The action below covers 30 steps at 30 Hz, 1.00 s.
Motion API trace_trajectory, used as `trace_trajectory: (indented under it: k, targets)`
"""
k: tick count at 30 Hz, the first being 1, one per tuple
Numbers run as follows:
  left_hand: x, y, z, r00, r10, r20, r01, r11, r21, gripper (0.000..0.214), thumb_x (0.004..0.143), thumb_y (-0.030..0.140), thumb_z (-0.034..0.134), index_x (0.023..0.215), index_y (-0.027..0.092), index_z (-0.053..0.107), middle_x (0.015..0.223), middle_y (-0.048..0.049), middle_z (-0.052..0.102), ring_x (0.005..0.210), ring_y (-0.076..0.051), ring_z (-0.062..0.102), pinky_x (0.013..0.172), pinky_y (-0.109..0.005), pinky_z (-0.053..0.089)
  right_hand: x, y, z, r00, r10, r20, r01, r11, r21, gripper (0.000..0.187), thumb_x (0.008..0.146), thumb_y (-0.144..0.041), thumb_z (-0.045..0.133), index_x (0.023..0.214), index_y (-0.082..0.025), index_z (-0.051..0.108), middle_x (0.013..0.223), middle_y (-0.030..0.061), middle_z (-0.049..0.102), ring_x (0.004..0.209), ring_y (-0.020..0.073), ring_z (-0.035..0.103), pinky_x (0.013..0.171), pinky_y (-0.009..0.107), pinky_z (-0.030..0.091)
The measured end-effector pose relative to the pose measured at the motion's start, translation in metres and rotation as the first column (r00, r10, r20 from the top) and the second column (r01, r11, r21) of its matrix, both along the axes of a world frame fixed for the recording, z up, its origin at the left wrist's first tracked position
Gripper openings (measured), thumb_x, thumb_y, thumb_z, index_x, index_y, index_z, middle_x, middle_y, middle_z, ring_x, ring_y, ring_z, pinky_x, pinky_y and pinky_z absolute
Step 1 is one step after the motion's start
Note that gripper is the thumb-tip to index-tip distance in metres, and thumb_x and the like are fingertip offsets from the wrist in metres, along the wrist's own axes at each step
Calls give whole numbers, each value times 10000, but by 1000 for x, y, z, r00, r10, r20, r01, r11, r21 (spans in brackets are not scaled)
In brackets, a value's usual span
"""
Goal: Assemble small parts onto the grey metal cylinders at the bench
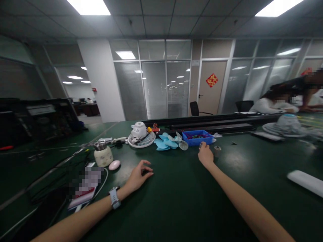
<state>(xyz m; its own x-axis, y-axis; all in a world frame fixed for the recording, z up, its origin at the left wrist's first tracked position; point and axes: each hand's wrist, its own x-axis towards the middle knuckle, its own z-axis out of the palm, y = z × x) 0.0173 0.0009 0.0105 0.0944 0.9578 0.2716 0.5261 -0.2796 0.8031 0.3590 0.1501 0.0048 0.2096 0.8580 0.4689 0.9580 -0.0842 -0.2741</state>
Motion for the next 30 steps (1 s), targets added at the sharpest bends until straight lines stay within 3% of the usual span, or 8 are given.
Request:
trace_trajectory:
  k: [5,8,11,13,15,25,28,30]
  targets:
    - [0,-2,2,999,-9,39,10,1000,-18,376,758,298,649,1083,222,475,957,-34,721,949,-209,671,868,-370,466,-9,-12,9,996,9,88,-25,983,180,464,932,-234,446,1344,-29,387,1288,324,474,1121,387,573,865,476,479]
    - [-2,3,-3,992,69,107,-70,998,0,326,831,387,556,1091,210,469,966,-59,700,928,-215,661,838,-371,473,-45,-51,22,948,272,167,-311,904,294,498,929,-267,470,1386,-78,405,1453,270,359,1335,382,374,1025,536,375]
    - [-5,11,-10,954,243,178,-253,967,34,308,882,441,441,1056,189,477,980,-91,663,897,-220,644,808,-376,479,-96,-100,28,667,738,105,-745,662,80,469,944,-337,462,1389,-188,462,1432,135,468,1321,270,433,1071,462,374]
    - [-6,15,-14,934,292,208,-308,950,52,312,881,454,432,1030,186,484,983,-94,641,863,-215,638,790,-372,484,-127,-123,27,469,883,-11,-882,467,-60,460,938,-342,484,1381,-219,483,1417,85,499,1302,231,467,1072,422,387]
    - [-7,17,-16,929,293,225,-314,947,64,315,875,465,435,1015,188,486,976,-85,622,820,-205,635,769,-369,489,-146,-132,22,380,919,-102,-921,367,-128,411,930,-287,505,1333,-212,542,1364,67,554,1269,214,505,1063,395,399]
    - [-6,15,-15,936,293,196,-312,947,76,329,863,489,428,987,189,481,953,-69,595,778,-202,619,742,-375,483,-161,-123,4,463,877,-130,-885,464,-24,218,882,-241,589,1053,-237,726,1057,13,731,988,191,676,926,333,476]
    - [-6,15,-15,941,283,187,-302,950,81,335,863,492,427,994,188,483,953,-71,596,788,-204,616,746,-370,483,-152,-116,13,456,876,-155,-887,462,3,225,859,-208,593,1031,-242,733,1012,-6,743,921,174,694,897,310,495]
    - [-7,15,-15,942,282,181,-298,952,70,342,865,495,423,1003,188,483,961,-73,598,793,-204,616,743,-366,483,-126,-100,26,532,836,-135,-836,544,75,238,856,-217,581,1038,-237,731,1020,0,740,926,179,692,880,306,508]
